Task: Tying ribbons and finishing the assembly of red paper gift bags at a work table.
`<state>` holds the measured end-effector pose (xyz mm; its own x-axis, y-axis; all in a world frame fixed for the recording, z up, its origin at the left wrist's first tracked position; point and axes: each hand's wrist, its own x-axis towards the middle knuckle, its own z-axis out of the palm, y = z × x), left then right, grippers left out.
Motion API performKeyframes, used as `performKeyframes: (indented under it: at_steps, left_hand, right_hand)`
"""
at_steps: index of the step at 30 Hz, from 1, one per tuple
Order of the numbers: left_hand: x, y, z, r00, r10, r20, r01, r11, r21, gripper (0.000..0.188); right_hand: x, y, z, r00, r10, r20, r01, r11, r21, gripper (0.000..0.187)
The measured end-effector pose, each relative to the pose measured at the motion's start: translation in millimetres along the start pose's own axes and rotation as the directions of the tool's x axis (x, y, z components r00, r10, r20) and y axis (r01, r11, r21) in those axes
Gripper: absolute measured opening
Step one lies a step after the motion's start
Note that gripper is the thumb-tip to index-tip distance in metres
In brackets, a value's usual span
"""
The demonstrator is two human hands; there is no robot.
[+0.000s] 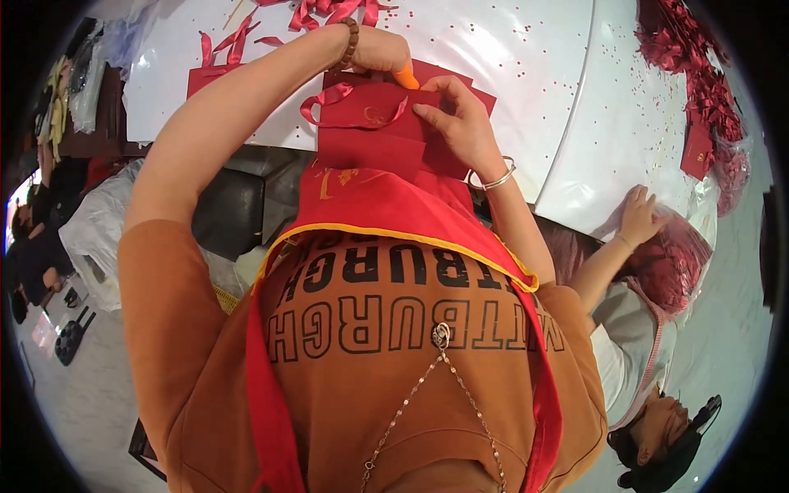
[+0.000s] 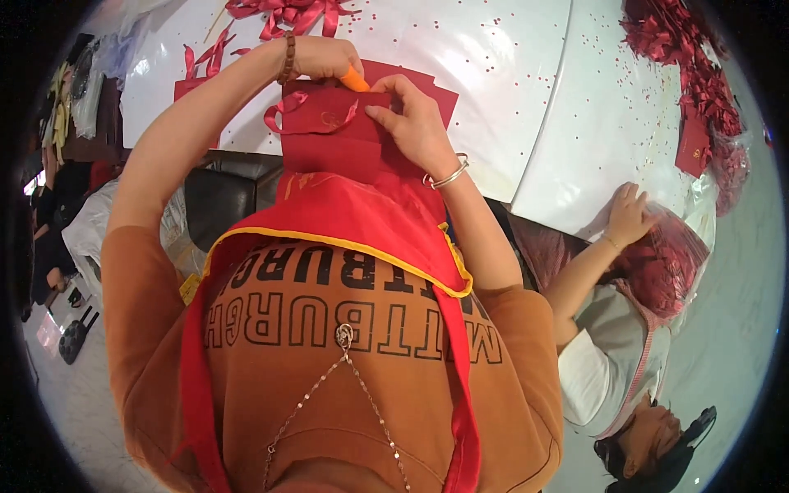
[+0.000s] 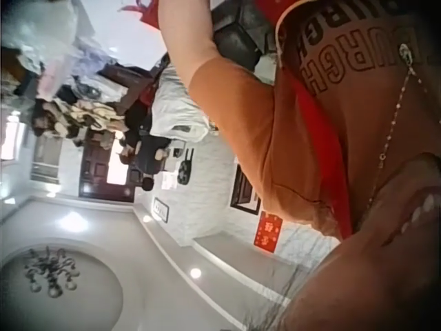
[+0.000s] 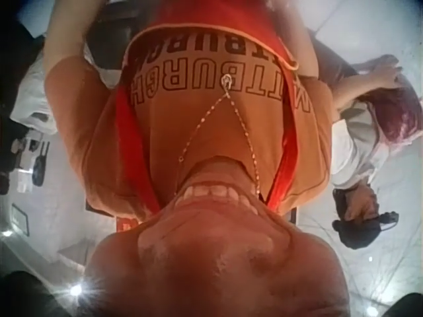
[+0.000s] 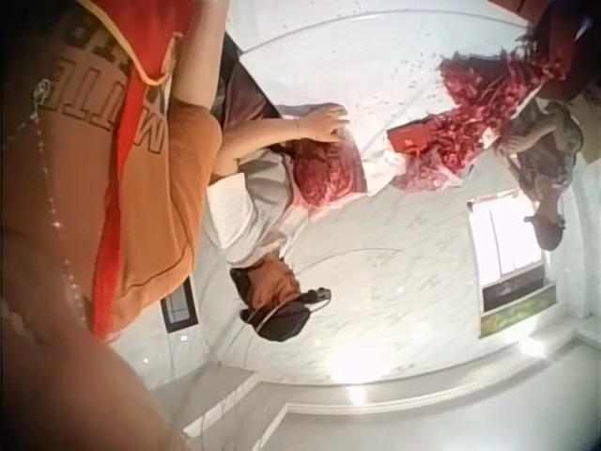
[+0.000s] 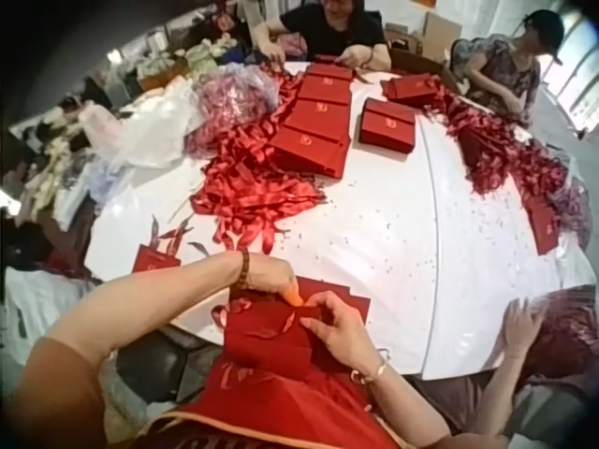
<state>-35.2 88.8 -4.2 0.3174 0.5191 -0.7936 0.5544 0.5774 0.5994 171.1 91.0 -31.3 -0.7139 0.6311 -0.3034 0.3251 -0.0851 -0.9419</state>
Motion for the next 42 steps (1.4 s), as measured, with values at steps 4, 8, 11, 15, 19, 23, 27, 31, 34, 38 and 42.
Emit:
performKeyframes:
  at_steps: [4,8,11,15,19,23,27,31,34,38,42]
  left_hand:
    - [11,3,7,0.991,-0.131,-0.01,0.131,0.991,-0.002,0.014]
    - [27,-10,1,0.985,0.168,0.034,-0.162,0.846,0.508,0.014]
    - [-16,11,2,1.0,-0.019,0.017,0.017,0.996,0.088,0.017]
    - [-19,12,3,0.985,-0.067,0.159,0.048,0.992,0.118,0.013]
    - [-12,4,9,0.999,0.027,-0.047,-0.013,0.963,0.271,0.013]
    - [5,-11,18,0.927,0.304,-0.222,-0.236,0.929,0.285,0.017]
    - [-5,-13,7,0.788,0.235,-0.569,-0.272,0.962,0.021,0.021]
    - [0,-35,-14,0.762,0.198,-0.616,-0.212,0.976,0.052,0.034]
    - [1,-23,-7,0.85,0.11,-0.516,-0.19,0.976,-0.105,0.053]
    - [27,-38,4,0.724,0.57,-0.388,-0.578,0.809,0.11,0.06]
    - [29,-43,9,0.673,0.702,-0.233,-0.504,0.666,0.55,0.049]
  right_hand:
    - [-5,-11,-3,0.994,-0.113,0.009,0.112,0.974,-0.198,0.023]
    - [-1,-6,-2,0.995,-0.094,0.037,0.099,0.971,-0.216,0.022]
    - [-1,-19,-2,0.988,-0.133,0.073,0.146,0.965,-0.219,0.023]
    - [-4,-21,3,0.98,-0.186,0.075,0.199,0.948,-0.248,0.022]
    - [-6,-19,3,0.986,-0.154,0.06,0.165,0.948,-0.272,0.019]
    - [-6,-5,1,0.984,-0.176,0.003,0.174,0.971,-0.166,0.021]
    - [-10,-5,-3,0.982,-0.191,0.018,0.191,0.976,-0.108,0.018]
    - [-9,-5,-6,0.983,-0.184,-0.005,0.182,0.978,-0.105,0.018]
    - [-9,-3,-12,0.983,-0.176,-0.051,0.173,0.983,-0.066,0.016]
    - [-1,5,0,0.935,-0.354,-0.028,0.344,0.922,-0.178,0.014]
    - [-15,-20,-2,0.932,-0.359,0.051,0.362,0.925,-0.117,0.018]
